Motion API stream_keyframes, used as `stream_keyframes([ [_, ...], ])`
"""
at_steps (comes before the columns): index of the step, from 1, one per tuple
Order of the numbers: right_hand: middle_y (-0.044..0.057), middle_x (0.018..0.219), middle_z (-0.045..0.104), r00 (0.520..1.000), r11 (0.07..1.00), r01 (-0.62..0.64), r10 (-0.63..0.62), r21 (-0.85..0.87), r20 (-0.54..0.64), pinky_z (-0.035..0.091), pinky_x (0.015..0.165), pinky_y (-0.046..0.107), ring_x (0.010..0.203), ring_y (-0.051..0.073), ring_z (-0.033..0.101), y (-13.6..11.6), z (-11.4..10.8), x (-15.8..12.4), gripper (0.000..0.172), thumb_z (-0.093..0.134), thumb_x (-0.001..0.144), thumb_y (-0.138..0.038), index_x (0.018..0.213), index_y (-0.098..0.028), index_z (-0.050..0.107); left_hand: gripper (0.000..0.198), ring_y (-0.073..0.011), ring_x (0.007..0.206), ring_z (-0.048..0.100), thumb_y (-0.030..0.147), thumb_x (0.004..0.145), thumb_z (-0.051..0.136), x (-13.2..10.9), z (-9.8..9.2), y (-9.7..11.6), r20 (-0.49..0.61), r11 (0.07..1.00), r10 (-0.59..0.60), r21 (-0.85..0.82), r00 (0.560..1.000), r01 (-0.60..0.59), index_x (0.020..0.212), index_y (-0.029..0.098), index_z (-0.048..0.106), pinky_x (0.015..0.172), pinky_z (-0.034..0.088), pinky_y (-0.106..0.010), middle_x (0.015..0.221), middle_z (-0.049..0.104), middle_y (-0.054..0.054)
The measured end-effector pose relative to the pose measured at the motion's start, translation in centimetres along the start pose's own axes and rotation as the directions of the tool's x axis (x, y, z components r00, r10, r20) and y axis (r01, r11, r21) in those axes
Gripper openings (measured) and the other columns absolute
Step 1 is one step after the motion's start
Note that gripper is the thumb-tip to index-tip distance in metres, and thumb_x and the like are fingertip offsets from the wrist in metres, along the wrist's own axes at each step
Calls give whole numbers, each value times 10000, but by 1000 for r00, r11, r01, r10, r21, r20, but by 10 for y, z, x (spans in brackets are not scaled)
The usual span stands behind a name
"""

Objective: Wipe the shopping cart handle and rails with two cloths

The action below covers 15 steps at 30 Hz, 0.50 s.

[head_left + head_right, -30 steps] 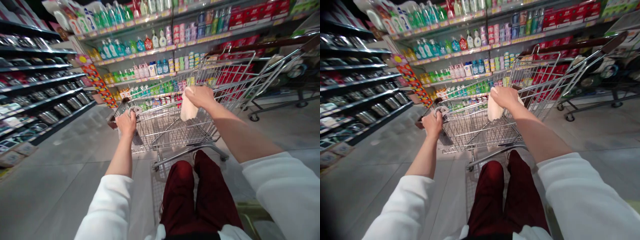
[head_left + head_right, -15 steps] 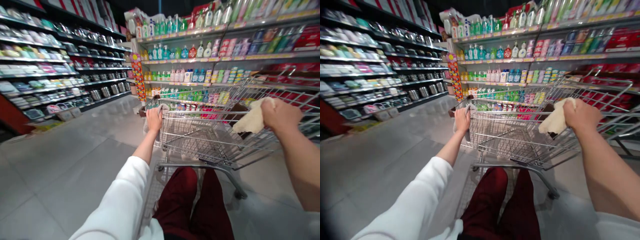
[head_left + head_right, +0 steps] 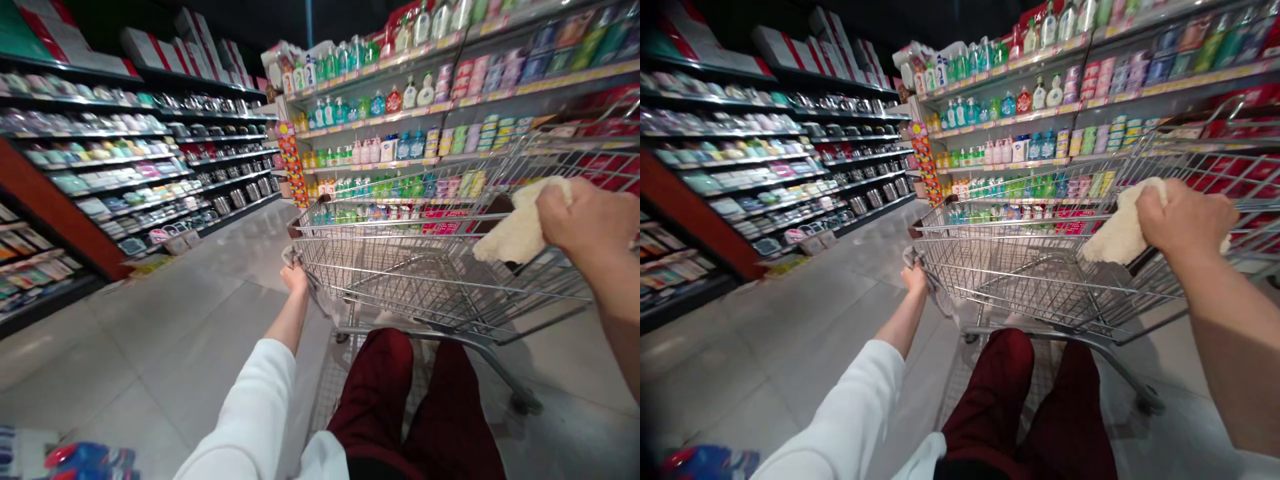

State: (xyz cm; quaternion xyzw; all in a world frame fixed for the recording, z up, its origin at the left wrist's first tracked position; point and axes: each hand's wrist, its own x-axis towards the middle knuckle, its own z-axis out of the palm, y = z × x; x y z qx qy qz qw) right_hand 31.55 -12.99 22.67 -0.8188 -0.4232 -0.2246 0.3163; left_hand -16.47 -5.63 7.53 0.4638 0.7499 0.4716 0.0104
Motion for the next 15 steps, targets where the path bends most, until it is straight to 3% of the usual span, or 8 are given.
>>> stream_keyframes([
  [3, 325, 1028, 662, 1000, 1000, 2, -2, 5, -23, 231, 643, 412, 1060, 373, 620, -1, 0, -3, 548, 351, 924, -453, 1222, -136, 684, 472, -280, 1088, 624, 302, 972, 246, 39, -5, 16, -96, 991, -131, -18, 987, 130, 1116, 125, 659, 926, 471, -405, 1001, 677, -191],
  [6, 337, 1031, 651, 999, 1000, 10, -9, 21, -47, 188, 643, 396, 1092, 381, 613, -2, 2, -4, 619, 311, 962, -493, 1210, -60, 679, 602, -277, 1128, 607, 332, 996, 118, 49, 3, 34, -119, 992, -129, -21, 985, 127, 1120, 80, 650, 973, 450, -402, 1087, 656, -230],
  [10, 329, 1062, 645, 998, 999, 0, 2, 38, -69, 160, 657, 385, 1128, 397, 592, -1, 6, -5, 670, 255, 988, -528, 1231, -50, 656, 557, -296, 1194, 558, 335, 1004, 164, 11, 29, 34, -82, 1000, -25, 17, 996, 27, 1100, 68, 644, 1037, 404, -430, 1188, 603, -252],
  [13, 322, 1075, 641, 997, 999, 5, -2, 43, -76, 145, 658, 382, 1118, 386, 593, 1, 8, -6, 628, 292, 993, -506, 1237, -50, 648, 455, -310, 1216, 531, 320, 992, 265, -22, 43, 15, -34, 998, 49, 41, 998, -47, 1056, 87, 650, 1061, 384, -440, 1215, 583, -247],
  [15, 322, 1092, 635, 998, 999, 3, 0, 39, -69, 137, 657, 380, 1123, 382, 587, 1, 9, -5, 617, 300, 996, -496, 1245, -47, 641, 396, -306, 1203, 536, 300, 976, 319, -30, 45, 2, -7, 995, 89, 51, 996, -88, 1029, 94, 653, 1062, 387, -426, 1205, 586, -238],
])
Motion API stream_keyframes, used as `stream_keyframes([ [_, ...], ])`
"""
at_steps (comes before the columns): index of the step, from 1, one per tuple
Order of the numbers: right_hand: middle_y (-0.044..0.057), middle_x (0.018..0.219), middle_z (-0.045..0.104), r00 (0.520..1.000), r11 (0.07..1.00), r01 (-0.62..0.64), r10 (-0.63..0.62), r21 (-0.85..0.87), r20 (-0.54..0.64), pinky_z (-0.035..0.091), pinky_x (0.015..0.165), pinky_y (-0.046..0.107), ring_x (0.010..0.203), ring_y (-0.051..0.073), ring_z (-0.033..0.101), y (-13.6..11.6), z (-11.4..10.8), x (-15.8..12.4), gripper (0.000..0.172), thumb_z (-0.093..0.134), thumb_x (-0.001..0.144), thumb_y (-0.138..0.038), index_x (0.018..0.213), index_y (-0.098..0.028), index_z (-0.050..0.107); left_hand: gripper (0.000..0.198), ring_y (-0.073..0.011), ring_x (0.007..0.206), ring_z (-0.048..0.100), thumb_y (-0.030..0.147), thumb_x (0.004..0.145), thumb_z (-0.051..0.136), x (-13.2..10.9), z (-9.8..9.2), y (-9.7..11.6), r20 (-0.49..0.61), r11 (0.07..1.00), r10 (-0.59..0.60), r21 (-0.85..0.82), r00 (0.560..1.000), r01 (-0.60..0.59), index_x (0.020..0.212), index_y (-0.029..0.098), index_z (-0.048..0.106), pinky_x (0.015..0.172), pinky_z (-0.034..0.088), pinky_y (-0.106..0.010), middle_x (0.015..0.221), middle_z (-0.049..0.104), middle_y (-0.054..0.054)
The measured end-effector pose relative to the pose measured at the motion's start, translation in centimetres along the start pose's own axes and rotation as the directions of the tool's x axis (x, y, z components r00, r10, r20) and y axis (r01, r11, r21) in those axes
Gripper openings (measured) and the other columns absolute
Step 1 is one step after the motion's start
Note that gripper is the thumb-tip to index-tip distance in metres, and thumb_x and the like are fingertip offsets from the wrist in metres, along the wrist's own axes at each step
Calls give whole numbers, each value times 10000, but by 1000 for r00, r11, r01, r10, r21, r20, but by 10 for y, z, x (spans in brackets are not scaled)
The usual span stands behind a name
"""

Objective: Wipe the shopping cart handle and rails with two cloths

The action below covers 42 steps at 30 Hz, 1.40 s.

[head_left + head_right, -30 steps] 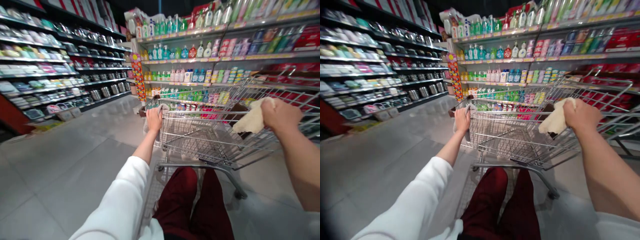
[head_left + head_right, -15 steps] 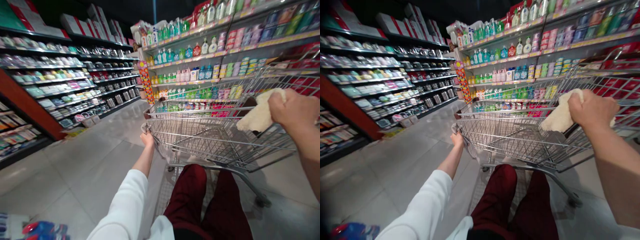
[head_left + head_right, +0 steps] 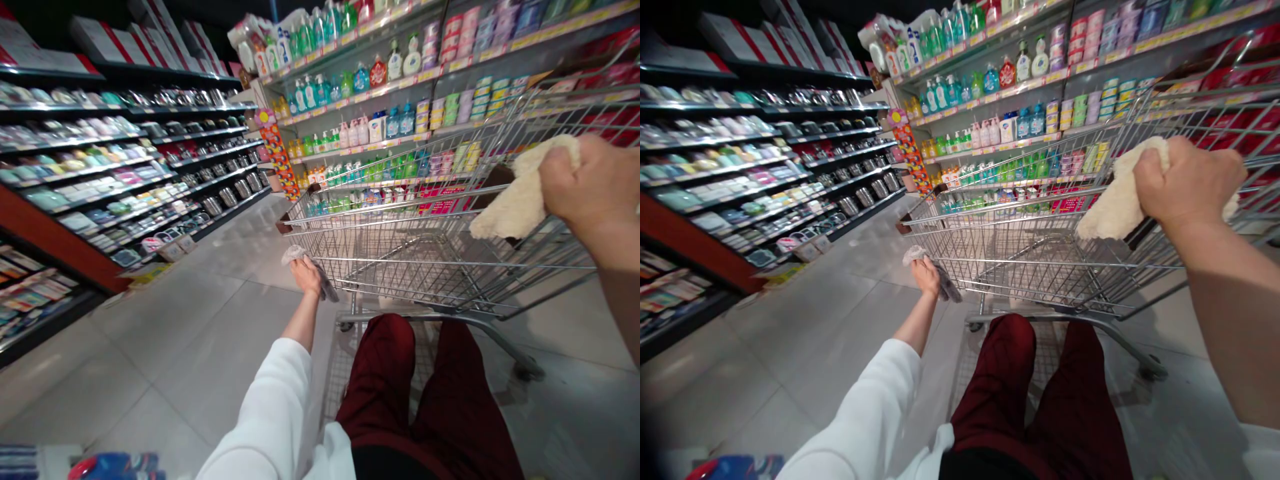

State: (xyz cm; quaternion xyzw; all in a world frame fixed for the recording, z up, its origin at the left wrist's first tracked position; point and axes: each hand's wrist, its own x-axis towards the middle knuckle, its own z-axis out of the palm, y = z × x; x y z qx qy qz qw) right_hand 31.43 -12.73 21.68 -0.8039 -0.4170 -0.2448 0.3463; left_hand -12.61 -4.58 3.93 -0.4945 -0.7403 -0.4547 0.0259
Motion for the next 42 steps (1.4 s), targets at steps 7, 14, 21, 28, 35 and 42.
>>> stream_keyframes([
  [7, 299, 1037, 663, 1000, 999, 14, -14, -41, -13, 163, 645, 367, 1048, 366, 614, -3, -2, 1, 617, 301, 970, -487, 1201, -45, 665, 307, -300, 1198, 514, 270, 940, 389, 40, -20, -2, -80, 995, 90, 49, 993, -86, 1021, 125, 647, 1049, 395, -420, 1228, 573, -195],
  [14, 256, 981, 684, 997, 999, 35, -38, -42, -63, 235, 666, 345, 922, 357, 620, 2, 8, 4, 506, 414, 890, -417, 1120, -51, 677, 269, -306, 1169, 521, 225, 901, 418, 45, -11, -8, -94, 986, 136, 112, 986, -125, 1010, 127, 643, 1045, 377, -446, 1186, 600, -183],
  [21, 272, 946, 675, 996, 999, 38, -40, -29, -84, 198, 658, 353, 945, 407, 619, -2, 4, 1, 575, 371, 857, -453, 1102, -41, 690, 119, -301, 1047, 569, 227, 804, 547, 15, -2, -38, -20, 986, 141, 93, 990, -139, 772, 169, 647, 966, 431, -439, 960, 639, -145],
  [28, 270, 981, 676, 999, 996, 35, -37, -86, -25, 248, 665, 365, 945, 373, 630, -7, 0, -1, 536, 374, 879, -425, 1113, -46, 673, 201, -269, 1113, 539, 192, 873, 415, 67, -33, -14, -286, 999, -40, -21, 957, 36, 932, 155, 604, 1019, 411, -432, 1083, 564, -134],
  [35, 241, 934, 675, 995, 999, 43, -45, -19, -90, 246, 685, 363, 889, 361, 623, 1, 12, 4, 472, 439, 850, -422, 1055, -63, 668, 189, -265, 1183, 499, 160, 874, 397, 98, -35, 3, -331, 997, -56, -72, 942, 34, 1019, 150, 518, 1074, 373, -421, 1144, 529, -148],
  [42, 234, 915, 669, 989, 997, 57, -63, -46, -135, 205, 680, 350, 894, 349, 618, 1, 15, 5, 471, 433, 834, -427, 1026, -70, 672, 75, -279, 1068, 549, 181, 777, 528, 41, 3, -29, -119, 995, -67, -76, 991, 58, 847, 198, 508, 977, 446, -439, 976, 570, -106],
])
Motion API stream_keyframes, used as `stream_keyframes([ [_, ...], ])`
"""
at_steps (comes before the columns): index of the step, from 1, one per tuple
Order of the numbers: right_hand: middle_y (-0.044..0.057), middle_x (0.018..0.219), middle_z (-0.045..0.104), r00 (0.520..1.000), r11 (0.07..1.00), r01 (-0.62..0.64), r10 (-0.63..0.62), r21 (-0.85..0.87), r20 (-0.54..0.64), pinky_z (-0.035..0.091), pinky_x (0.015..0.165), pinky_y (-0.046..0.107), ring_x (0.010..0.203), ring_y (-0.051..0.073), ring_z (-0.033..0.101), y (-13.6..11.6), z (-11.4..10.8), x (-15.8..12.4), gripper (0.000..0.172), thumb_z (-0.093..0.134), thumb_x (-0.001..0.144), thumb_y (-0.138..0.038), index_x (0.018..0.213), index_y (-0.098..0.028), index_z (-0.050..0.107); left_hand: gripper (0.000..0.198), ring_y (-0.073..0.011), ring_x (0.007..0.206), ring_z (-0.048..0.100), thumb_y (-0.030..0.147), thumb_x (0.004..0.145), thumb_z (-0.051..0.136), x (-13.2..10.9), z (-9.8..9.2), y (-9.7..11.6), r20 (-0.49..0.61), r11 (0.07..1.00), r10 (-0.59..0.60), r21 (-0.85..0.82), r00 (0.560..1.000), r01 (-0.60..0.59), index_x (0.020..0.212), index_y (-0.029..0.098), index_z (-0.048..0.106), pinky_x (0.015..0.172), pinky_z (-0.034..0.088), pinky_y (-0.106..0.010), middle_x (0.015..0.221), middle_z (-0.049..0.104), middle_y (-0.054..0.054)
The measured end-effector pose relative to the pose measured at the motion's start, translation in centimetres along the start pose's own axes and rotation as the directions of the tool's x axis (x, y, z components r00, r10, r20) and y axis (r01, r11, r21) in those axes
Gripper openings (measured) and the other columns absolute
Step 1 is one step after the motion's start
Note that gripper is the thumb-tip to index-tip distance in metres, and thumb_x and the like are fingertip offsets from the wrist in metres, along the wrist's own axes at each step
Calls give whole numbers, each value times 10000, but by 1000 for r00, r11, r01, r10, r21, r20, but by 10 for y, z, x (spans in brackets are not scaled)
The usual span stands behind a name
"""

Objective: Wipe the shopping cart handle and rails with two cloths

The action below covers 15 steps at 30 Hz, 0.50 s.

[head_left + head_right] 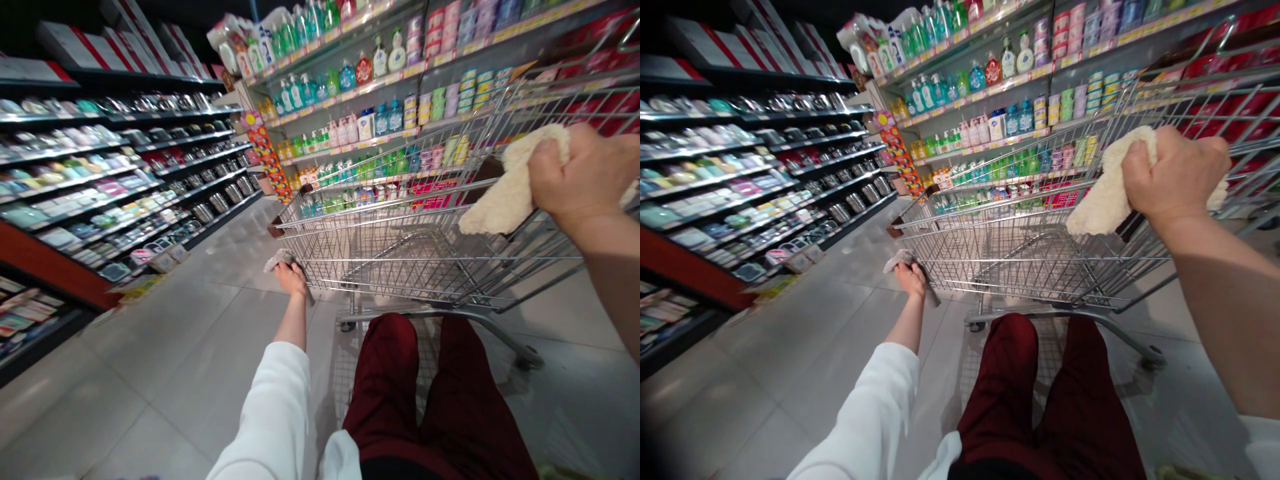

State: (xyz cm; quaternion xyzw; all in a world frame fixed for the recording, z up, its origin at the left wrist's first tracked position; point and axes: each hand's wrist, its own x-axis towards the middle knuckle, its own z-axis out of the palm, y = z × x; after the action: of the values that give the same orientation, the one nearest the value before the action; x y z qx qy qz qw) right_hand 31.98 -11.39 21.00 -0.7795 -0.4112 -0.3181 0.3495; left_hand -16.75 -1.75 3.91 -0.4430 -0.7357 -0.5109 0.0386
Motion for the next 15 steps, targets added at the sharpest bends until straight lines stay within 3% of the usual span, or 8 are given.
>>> stream_keyframes([
  [5, 249, 936, 657, 998, 999, -26, 27, -23, 59, 236, 693, 363, 954, 379, 620, -4, -5, -1, 480, 422, 844, -412, 1057, -50, 655, 39, -235, 929, 572, 223, 787, 529, 2, -14, -5, -12, 999, -33, -24, 999, 33, 812, 205, 506, 891, 480, -402, 854, 542, -45],
  [9, 245, 961, 654, 996, 1000, -31, 31, 0, 81, 263, 713, 375, 971, 375, 609, -5, -7, -2, 482, 421, 852, -419, 1060, -46, 645, 80, -213, 949, 558, 220, 853, 453, 28, -32, 22, -132, 998, -5, -61, 991, -3, 883, 195, 523, 938, 457, -384, 887, 531, -44],
  [12, 252, 985, 652, 997, 999, -41, 40, 13, 72, 257, 706, 378, 967, 375, 596, -4, -6, -3, 494, 418, 849, -430, 1084, -58, 641, 164, -208, 1081, 535, 228, 875, 458, 43, -35, 49, -166, 981, 157, -86, 974, -173, 980, 189, 577, 1016, 410, -339, 1041, 543, -69],
  [15, 268, 955, 645, 998, 999, -44, 43, 23, 54, 240, 692, 388, 952, 394, 585, -2, -4, -3, 503, 423, 827, -433, 1076, -60, 649, 308, -238, 1149, 519, 204, 867, 476, 40, -25, 59, -115, 933, 345, -68, 932, -354, 1146, 164, 602, 1046, 390, -348, 1128, 552, -115],
])
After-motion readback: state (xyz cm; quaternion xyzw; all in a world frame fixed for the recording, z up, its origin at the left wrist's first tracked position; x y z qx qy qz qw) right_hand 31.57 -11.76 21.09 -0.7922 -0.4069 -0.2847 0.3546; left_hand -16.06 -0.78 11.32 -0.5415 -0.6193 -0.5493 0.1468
